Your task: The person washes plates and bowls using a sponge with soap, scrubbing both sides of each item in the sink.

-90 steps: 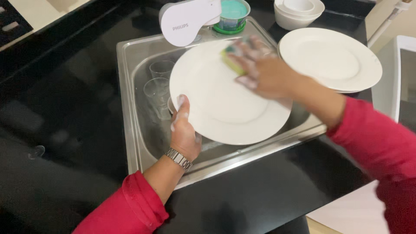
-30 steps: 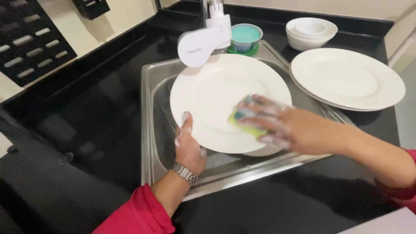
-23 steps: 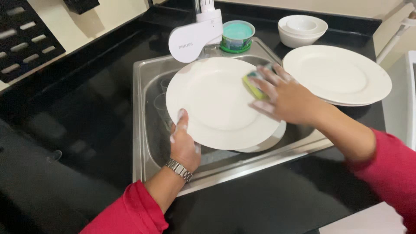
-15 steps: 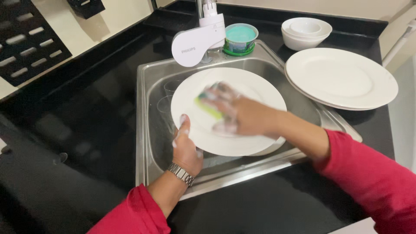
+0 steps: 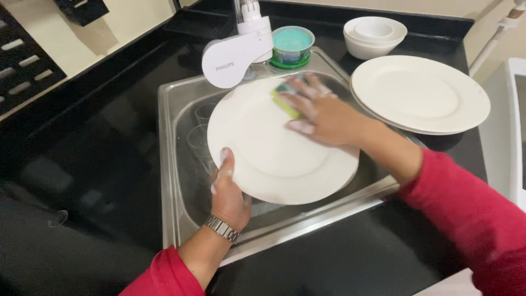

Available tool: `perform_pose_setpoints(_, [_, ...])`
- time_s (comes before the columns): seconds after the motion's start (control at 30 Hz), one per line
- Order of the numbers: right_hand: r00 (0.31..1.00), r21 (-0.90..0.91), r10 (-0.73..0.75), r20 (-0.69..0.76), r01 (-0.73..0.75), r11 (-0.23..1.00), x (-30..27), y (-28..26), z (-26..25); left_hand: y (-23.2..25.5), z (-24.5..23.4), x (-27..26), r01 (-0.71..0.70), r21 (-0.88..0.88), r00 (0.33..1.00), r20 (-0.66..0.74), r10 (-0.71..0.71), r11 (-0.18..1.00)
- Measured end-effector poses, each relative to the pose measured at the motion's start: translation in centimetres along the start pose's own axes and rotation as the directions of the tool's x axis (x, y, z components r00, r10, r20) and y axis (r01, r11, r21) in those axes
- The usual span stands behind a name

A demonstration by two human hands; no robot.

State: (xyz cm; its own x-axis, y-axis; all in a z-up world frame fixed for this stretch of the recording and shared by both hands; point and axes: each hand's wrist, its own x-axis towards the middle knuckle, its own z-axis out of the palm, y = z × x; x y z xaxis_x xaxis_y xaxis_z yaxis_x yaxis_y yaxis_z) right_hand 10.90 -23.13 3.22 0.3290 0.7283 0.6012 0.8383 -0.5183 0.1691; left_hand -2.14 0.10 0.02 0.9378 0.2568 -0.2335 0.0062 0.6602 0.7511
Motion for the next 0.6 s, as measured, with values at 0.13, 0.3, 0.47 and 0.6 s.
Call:
perform_pose_setpoints(0.13, [0.999, 0.244, -0.041, 0.031, 0.033, 0.969, 2.1, -5.5, 2.1, 0.2, 0.3, -0.6, 0.049, -0.025, 0.999, -0.014, -0.050, 0.998])
perform_pose_setpoints(0.3, [0.968, 0.162, -0.142, 0.206, 0.110, 0.981, 2.0, -10.4, -2.1, 0.4, 0.0, 0.1, 0.022, -0.106, 0.999, -0.046, -0.027, 0.994])
perform_pose_setpoints(0.47, [0.989, 0.185, 0.028, 0.143, -0.055, 0.981, 1.2, -8.3, -2.2, 0.8, 0.5, -0.6, 0.041, -0.128, 0.994, -0.099, -0.054, 0.991])
perform_pose_setpoints(0.6, [0.963, 0.451, 0.267, -0.041, -0.220, 0.865, 1.2, -5.4, -5.0, 0.8, 0.4, -0.4, 0.057, -0.143, 0.994, -0.089, -0.070, 0.988])
